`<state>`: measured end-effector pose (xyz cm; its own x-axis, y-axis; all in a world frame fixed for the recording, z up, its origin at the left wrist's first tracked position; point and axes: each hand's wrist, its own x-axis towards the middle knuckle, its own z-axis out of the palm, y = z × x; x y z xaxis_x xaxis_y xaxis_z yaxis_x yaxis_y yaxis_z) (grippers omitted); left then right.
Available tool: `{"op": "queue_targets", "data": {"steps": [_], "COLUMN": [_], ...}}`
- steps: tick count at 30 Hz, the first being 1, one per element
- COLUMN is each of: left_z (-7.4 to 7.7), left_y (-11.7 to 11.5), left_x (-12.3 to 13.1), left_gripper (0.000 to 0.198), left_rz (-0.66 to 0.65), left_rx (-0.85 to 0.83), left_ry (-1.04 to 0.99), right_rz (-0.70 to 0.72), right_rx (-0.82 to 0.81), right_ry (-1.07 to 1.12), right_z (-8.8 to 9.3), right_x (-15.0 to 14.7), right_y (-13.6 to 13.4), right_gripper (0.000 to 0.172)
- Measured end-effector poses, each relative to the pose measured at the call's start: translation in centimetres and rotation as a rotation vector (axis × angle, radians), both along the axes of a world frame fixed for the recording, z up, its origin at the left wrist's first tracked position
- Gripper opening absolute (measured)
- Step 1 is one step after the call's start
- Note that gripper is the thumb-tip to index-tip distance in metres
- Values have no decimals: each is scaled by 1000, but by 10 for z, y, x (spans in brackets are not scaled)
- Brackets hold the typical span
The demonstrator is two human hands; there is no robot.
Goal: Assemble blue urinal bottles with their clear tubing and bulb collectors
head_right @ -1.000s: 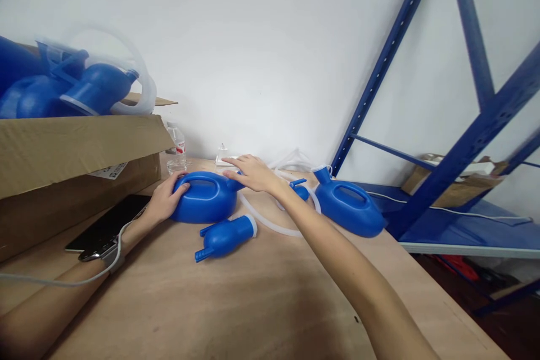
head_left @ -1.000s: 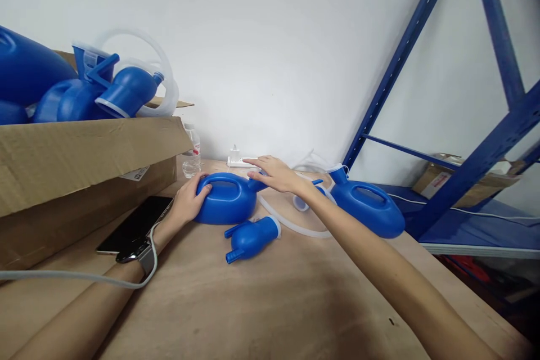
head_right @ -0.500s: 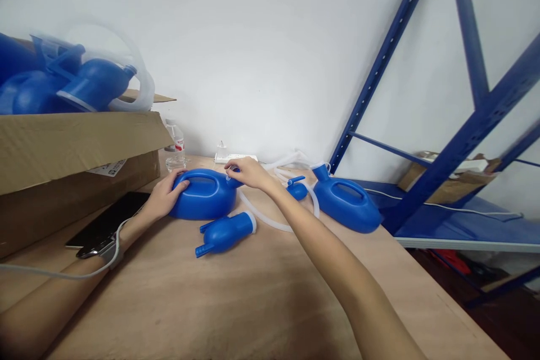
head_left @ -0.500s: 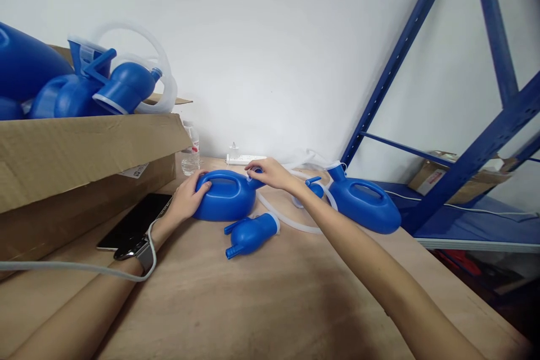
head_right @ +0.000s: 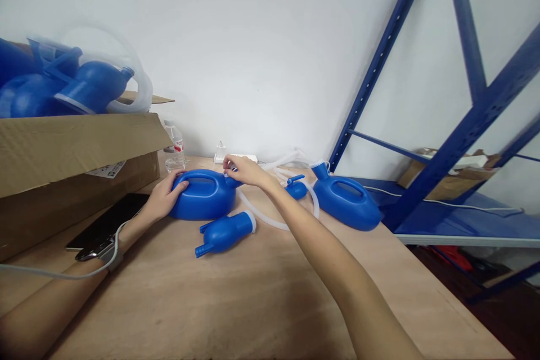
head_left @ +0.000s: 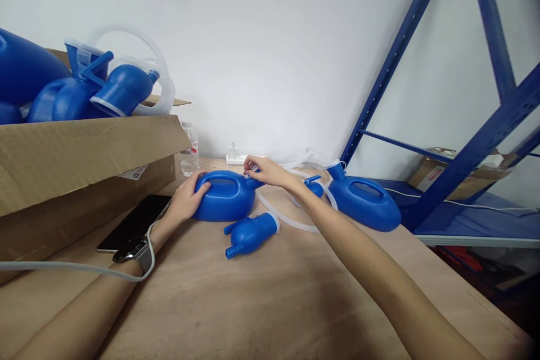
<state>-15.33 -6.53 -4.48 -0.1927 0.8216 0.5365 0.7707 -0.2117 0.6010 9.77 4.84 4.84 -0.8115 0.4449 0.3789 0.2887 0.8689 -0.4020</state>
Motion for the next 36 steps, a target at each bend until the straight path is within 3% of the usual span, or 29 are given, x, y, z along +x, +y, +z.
{"op": "queue_targets", "data": {"steps": [5, 10, 13, 17, 20, 23, 26, 30, 36], "left_z": [-1, 4, 20, 55, 79, 92, 94, 93, 90], "left_y": [0, -1, 0, 13, 34, 54, 63, 58, 56], "left_x": [-1, -3, 5, 36, 61, 73, 70, 60, 57], "left_gripper": [53, 53, 51, 47, 49, 45, 41, 43, 50], "left_rz": [-3, 38, 64, 21, -38, -79, -110, -181, -200], "left_rx": [-5, -21, -13, -117, -284, -399, -441, -504, -532], "left_ry": [8, 134, 315, 479, 499, 462, 413, 349, 229], "right_rz": [-1, -86, -111, -132, -112, -113, -101, -102, -98], "right_rx": [123, 91, 68, 60, 53, 55, 67, 97, 34], "right_ry": [34, 43, 53, 62, 59, 35, 18, 1, 17], "right_z": [-3, -4, -4, -4, -3, -3, -3, -4, -7], "right_x": [2, 2, 2, 6, 12, 16, 15, 8, 7], "right_y": [3, 1, -1, -1, -2, -3, -4, -4, -5], "right_gripper": [2, 8, 8, 9, 7, 8, 13, 20, 12]}}
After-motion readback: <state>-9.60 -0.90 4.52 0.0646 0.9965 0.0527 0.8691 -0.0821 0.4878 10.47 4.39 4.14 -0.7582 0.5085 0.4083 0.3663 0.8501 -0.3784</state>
